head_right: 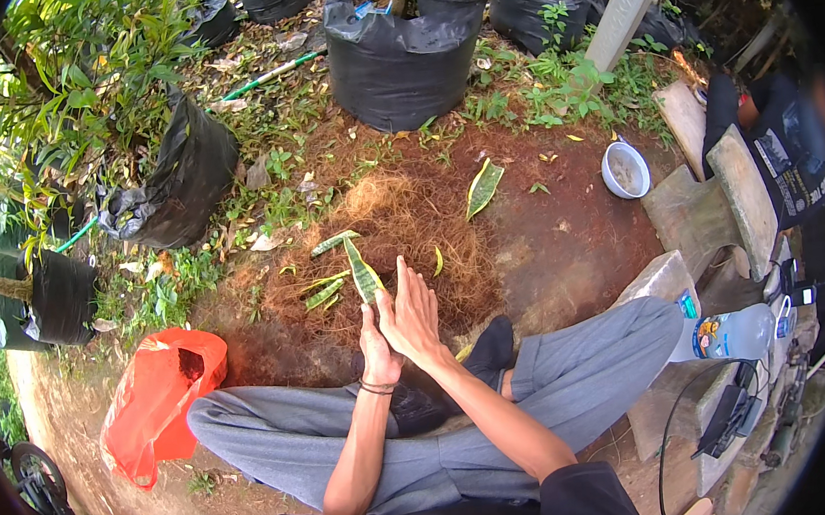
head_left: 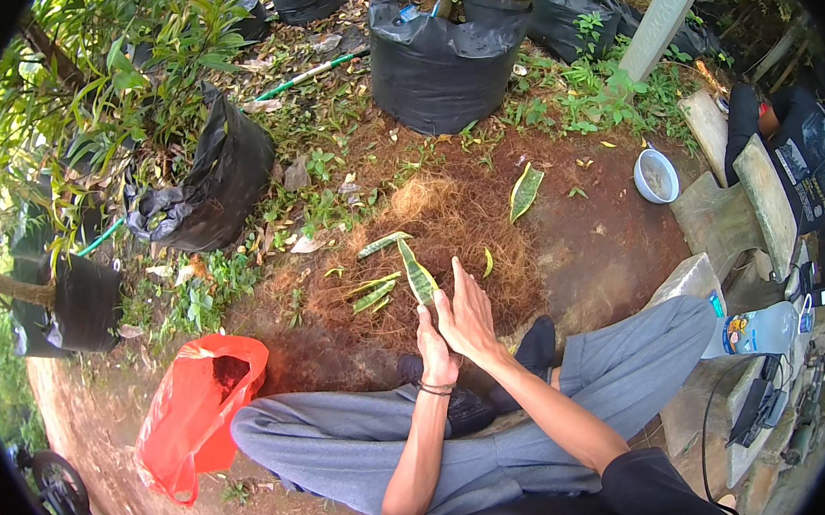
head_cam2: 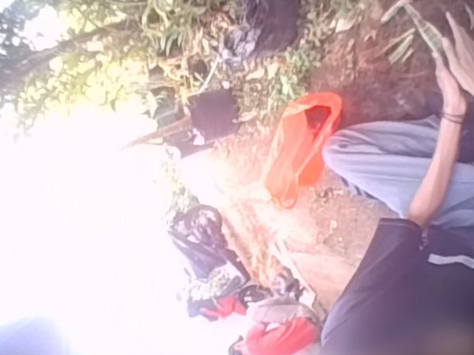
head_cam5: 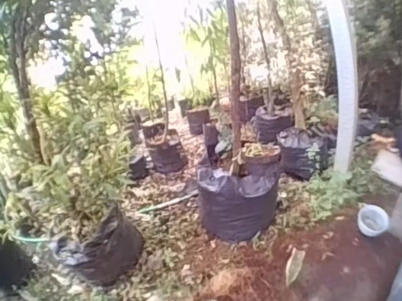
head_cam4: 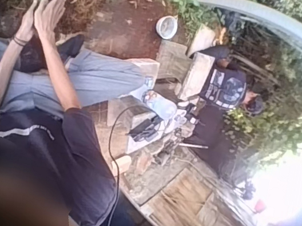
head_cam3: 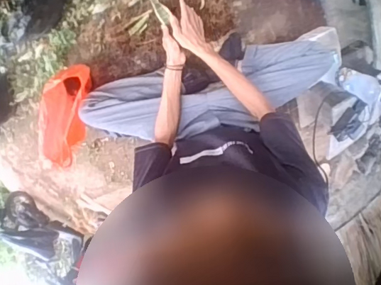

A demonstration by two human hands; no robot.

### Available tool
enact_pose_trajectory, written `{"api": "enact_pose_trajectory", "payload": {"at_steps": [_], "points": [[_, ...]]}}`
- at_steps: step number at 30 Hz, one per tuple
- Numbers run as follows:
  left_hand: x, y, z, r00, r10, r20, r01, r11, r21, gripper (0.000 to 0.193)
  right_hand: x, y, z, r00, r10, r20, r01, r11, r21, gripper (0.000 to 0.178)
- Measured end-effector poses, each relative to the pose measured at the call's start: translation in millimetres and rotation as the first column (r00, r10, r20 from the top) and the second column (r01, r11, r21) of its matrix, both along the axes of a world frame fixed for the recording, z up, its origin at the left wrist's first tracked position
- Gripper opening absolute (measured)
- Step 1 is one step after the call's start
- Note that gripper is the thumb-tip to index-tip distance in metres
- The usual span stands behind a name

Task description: The person sits on the ground and repeatedly wipes the surface of several plant leaves with their fingers. They handle each leaf one at a time, turning it over to clean both sides before placing it back on the ground.

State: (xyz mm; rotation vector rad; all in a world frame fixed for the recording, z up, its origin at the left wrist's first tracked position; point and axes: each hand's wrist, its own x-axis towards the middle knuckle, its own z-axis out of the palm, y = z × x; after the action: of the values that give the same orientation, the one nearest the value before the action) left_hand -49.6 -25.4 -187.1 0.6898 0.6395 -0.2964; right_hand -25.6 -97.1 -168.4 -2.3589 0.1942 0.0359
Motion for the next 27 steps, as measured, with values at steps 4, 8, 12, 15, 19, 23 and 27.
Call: {"api": "enact_pose_trajectory", "payload": {"at_steps": [4,8,12,15,19,23,27], "points": [[0,-1,-1,1.000,0.008,-0.018,-0.009,0.999,-0.048,0.048,5,-4,3,0.995,0.001,-0.098,0.007,0.997,0.083,0.067],[6,6,-7,0.993,0.081,-0.081,-0.088,0.992,-0.088,0.046,7,-17,8,0.984,-0.143,0.111,0.090,0.917,0.389,0.068],[11,16,-8,0.993,0.111,-0.027,-0.114,0.978,-0.177,0.048,-10,-29,13,0.993,-0.115,-0.013,0.108,0.887,0.449,0.052],[12,20,-3,0.993,0.120,0.020,-0.117,0.985,-0.126,0.047,-18,-37,14,0.994,-0.003,-0.108,0.062,0.833,0.549,0.032],[13,20,2,0.990,0.141,0.021,-0.140,0.989,-0.045,0.046,-22,-44,12,0.992,0.127,0.026,-0.124,0.874,0.470,0.032],[13,18,4,0.994,0.104,0.014,-0.103,0.994,-0.039,0.045,-15,-52,5,0.996,0.042,-0.076,0.006,0.843,0.538,0.042],[12,16,6,0.997,0.057,0.042,-0.059,0.997,0.051,0.043,-14,-58,-7,0.994,-0.040,-0.102,0.091,0.823,0.561,0.052]]}}
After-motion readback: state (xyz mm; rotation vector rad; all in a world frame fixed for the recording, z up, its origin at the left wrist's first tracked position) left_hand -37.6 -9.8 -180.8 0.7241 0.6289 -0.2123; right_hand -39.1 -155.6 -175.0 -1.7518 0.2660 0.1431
